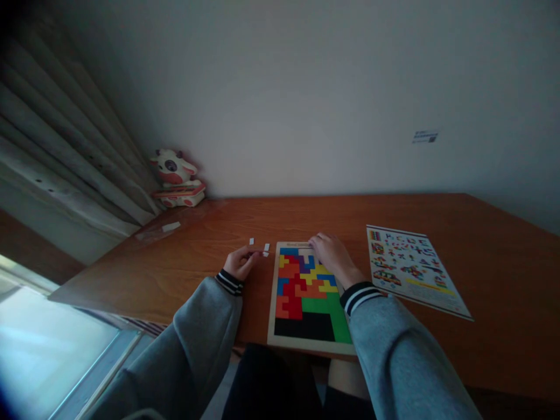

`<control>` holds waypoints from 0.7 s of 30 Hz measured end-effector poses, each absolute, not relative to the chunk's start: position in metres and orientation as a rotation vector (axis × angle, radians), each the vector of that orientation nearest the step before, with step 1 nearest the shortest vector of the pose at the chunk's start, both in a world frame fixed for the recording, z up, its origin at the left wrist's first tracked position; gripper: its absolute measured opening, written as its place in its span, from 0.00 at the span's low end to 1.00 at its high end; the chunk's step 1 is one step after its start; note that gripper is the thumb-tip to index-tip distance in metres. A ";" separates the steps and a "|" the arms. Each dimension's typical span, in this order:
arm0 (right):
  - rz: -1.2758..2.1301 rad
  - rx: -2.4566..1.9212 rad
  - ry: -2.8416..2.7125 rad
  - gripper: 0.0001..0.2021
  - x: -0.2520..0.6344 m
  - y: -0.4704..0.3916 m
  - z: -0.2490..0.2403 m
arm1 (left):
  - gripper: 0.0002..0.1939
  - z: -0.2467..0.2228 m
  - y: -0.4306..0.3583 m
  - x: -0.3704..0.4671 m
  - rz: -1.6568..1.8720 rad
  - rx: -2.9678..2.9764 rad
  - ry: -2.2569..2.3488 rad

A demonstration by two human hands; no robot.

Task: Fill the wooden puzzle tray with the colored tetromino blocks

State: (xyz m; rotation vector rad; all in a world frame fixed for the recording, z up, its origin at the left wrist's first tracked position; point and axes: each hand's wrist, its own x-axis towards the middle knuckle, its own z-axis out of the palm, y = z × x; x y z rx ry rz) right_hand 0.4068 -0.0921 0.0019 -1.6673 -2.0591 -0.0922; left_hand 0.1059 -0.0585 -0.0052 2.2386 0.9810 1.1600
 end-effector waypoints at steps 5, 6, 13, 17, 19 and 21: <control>-0.073 -1.702 -1.880 0.16 0.414 -0.106 -0.006 | 0.18 -0.007 -0.057 0.095 1.179 2.183 1.049; -0.065 -1.711 -1.841 0.16 0.417 -0.109 -0.007 | 0.18 -0.007 -0.057 0.095 1.181 2.178 1.049; 0.026 -1.728 -1.635 0.20 0.430 -0.124 -0.015 | 0.16 -0.008 -0.056 0.098 1.189 2.182 1.031; 0.149 -1.645 -1.750 0.18 0.431 -0.125 -0.017 | 0.16 -0.010 -0.055 0.099 1.188 2.181 1.020; 0.190 -1.613 -1.803 0.17 0.431 -0.124 -0.019 | 0.16 -0.011 -0.054 0.100 1.186 2.181 1.016; 0.200 -1.610 -1.819 0.17 0.432 -0.122 -0.021 | 0.16 -0.010 -0.054 0.101 1.183 2.182 1.015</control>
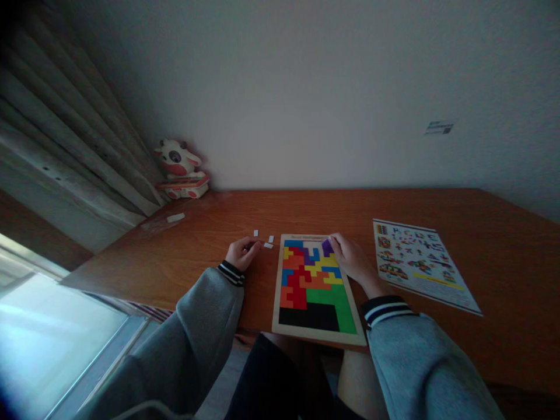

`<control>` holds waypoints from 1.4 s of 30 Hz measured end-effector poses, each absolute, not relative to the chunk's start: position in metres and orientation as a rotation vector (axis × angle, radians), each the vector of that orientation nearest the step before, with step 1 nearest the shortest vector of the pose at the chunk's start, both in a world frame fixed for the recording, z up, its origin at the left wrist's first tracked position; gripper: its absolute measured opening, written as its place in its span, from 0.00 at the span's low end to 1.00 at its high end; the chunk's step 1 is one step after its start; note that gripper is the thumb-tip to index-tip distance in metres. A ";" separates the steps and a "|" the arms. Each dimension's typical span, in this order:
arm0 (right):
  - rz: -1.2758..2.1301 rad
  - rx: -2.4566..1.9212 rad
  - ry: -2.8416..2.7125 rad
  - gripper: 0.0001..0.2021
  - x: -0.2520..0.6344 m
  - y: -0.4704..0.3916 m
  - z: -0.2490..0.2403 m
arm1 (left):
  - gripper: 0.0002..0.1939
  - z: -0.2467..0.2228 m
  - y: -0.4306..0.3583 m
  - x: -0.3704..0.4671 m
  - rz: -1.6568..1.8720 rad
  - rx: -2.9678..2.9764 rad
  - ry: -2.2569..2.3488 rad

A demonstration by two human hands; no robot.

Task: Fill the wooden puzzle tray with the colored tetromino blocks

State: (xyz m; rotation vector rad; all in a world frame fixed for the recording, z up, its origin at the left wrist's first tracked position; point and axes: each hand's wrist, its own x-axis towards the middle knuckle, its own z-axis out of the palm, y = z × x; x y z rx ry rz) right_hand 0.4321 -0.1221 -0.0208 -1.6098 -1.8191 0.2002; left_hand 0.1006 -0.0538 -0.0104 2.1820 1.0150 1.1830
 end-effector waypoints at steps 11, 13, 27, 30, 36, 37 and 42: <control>0.109 -1.703 -1.809 0.17 0.433 -0.125 -0.023 | 0.15 -0.007 -0.055 0.102 1.183 2.200 1.035; 0.100 -1.715 -1.818 0.17 0.431 -0.126 -0.021 | 0.15 -0.006 -0.056 0.103 1.183 2.200 1.039; 0.046 -1.741 -1.778 0.17 0.431 -0.124 -0.019 | 0.14 -0.004 -0.057 0.106 1.170 2.219 1.052; 0.039 -1.741 -1.773 0.17 0.430 -0.123 -0.019 | 0.14 -0.006 -0.054 0.111 1.167 2.220 1.055; 0.074 -1.774 -1.793 0.17 0.430 -0.124 -0.019 | 0.13 -0.007 -0.052 0.120 1.156 2.223 1.021; 0.080 -1.782 -1.790 0.17 0.430 -0.124 -0.019 | 0.13 -0.007 -0.052 0.121 1.157 2.221 1.017; 0.101 -1.819 -1.772 0.17 0.430 -0.125 -0.018 | 0.14 -0.008 -0.051 0.120 1.167 2.202 1.016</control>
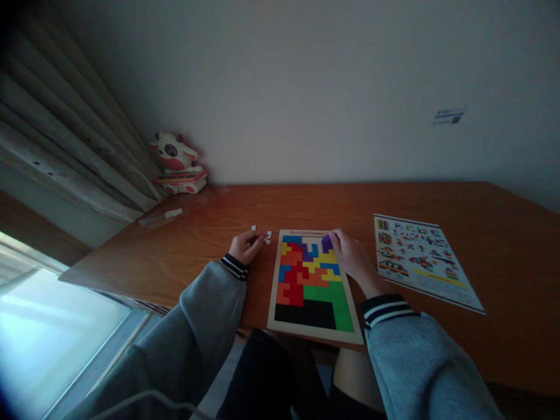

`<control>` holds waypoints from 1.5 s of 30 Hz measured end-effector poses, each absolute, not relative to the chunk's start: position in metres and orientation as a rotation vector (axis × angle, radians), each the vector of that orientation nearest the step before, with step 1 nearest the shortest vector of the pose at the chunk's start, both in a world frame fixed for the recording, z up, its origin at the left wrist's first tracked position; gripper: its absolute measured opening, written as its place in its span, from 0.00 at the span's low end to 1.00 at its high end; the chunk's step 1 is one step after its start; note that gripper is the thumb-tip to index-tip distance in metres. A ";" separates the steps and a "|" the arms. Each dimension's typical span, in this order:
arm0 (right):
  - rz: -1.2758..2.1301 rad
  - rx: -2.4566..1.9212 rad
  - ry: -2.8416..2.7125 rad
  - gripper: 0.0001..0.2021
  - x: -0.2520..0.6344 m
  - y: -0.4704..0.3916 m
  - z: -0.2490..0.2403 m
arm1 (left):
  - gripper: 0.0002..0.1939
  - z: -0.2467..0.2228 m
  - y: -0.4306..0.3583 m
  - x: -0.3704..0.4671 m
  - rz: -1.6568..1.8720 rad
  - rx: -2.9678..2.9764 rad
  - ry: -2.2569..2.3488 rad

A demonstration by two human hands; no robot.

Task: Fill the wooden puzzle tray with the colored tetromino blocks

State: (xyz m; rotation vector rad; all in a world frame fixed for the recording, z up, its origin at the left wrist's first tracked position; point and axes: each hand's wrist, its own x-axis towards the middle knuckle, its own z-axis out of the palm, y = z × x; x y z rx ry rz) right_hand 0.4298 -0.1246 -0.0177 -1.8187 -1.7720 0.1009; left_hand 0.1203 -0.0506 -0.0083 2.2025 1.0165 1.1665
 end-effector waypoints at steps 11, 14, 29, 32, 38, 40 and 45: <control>0.078 -1.817 -1.777 0.16 0.427 -0.129 -0.017 | 0.14 -0.006 -0.053 0.119 1.150 2.214 1.037; 0.066 -1.792 -1.790 0.16 0.428 -0.132 -0.019 | 0.14 -0.007 -0.054 0.119 1.139 2.218 1.041; 0.048 -1.665 -1.484 0.22 0.436 -0.129 -0.022 | 0.13 -0.006 -0.052 0.121 1.120 2.234 1.041; 0.050 -1.636 -1.443 0.23 0.436 -0.126 -0.023 | 0.13 -0.005 -0.052 0.121 1.128 2.224 1.042; 0.087 -1.562 -1.461 0.21 0.434 -0.122 -0.021 | 0.13 -0.007 -0.051 0.121 1.134 2.201 1.047; 0.102 -1.527 -1.487 0.19 0.434 -0.122 -0.020 | 0.13 -0.008 -0.050 0.121 1.138 2.192 1.046; 0.095 -1.485 -1.497 0.18 0.435 -0.121 -0.019 | 0.14 -0.012 -0.046 0.124 1.149 2.173 1.050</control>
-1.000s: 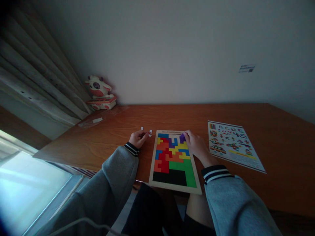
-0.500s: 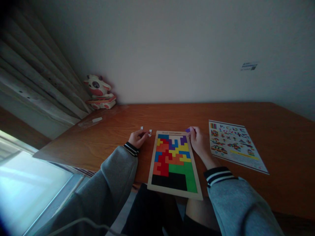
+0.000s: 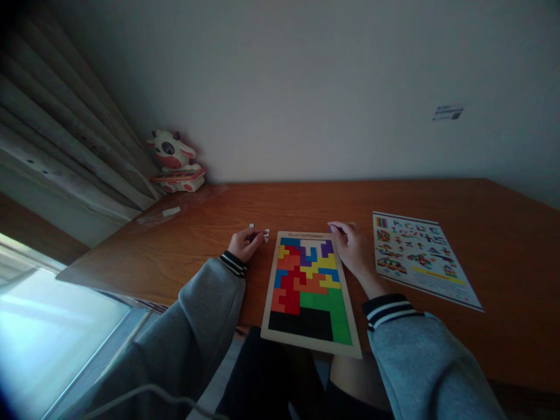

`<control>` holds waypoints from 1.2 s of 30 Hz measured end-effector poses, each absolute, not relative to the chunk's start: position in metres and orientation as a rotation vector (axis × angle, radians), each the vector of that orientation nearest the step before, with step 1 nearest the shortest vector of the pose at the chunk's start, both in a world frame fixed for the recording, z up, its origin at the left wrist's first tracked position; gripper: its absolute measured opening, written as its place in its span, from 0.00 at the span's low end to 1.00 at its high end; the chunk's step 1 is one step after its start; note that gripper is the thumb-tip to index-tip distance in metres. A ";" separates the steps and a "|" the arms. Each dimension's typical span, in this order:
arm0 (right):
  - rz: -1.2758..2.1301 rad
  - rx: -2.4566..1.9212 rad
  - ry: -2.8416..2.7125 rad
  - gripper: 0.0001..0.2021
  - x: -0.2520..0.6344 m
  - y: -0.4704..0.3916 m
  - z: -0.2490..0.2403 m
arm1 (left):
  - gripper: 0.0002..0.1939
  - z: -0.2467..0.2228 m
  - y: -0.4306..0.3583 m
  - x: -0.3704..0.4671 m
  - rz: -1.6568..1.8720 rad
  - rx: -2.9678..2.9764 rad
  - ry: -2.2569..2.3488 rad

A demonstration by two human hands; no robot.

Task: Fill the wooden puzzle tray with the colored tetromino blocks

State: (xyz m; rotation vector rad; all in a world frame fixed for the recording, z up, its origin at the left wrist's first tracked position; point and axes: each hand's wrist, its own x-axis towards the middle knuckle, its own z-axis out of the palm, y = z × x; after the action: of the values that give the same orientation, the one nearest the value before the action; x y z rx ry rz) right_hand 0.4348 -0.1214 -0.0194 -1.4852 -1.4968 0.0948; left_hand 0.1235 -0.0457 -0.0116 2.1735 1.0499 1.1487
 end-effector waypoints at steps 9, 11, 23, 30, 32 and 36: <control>0.172 -1.488 -1.387 0.17 0.429 -0.126 -0.023 | 0.14 -0.015 -0.044 0.125 1.158 2.174 1.061; 0.199 -1.483 -1.398 0.18 0.429 -0.127 -0.022 | 0.13 -0.014 -0.045 0.125 1.164 2.178 1.058; 0.285 -1.518 -1.389 0.20 0.440 -0.120 -0.031 | 0.13 -0.010 -0.047 0.125 1.126 2.206 1.040; 0.408 -1.501 -1.404 0.19 0.447 -0.115 -0.029 | 0.12 -0.006 -0.048 0.135 1.090 2.254 1.025; 0.454 -1.495 -1.427 0.19 0.446 -0.115 -0.027 | 0.12 -0.005 -0.047 0.140 1.081 2.263 1.014; 0.542 -1.480 -1.458 0.18 0.441 -0.113 -0.025 | 0.13 -0.005 -0.044 0.153 1.071 2.264 0.989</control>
State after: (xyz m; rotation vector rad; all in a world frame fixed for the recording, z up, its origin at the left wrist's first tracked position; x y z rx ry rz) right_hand 0.4414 -0.1125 -0.0246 -1.4804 -1.4577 0.5423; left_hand 0.1531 -0.0438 -0.0045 2.2641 0.9891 1.0709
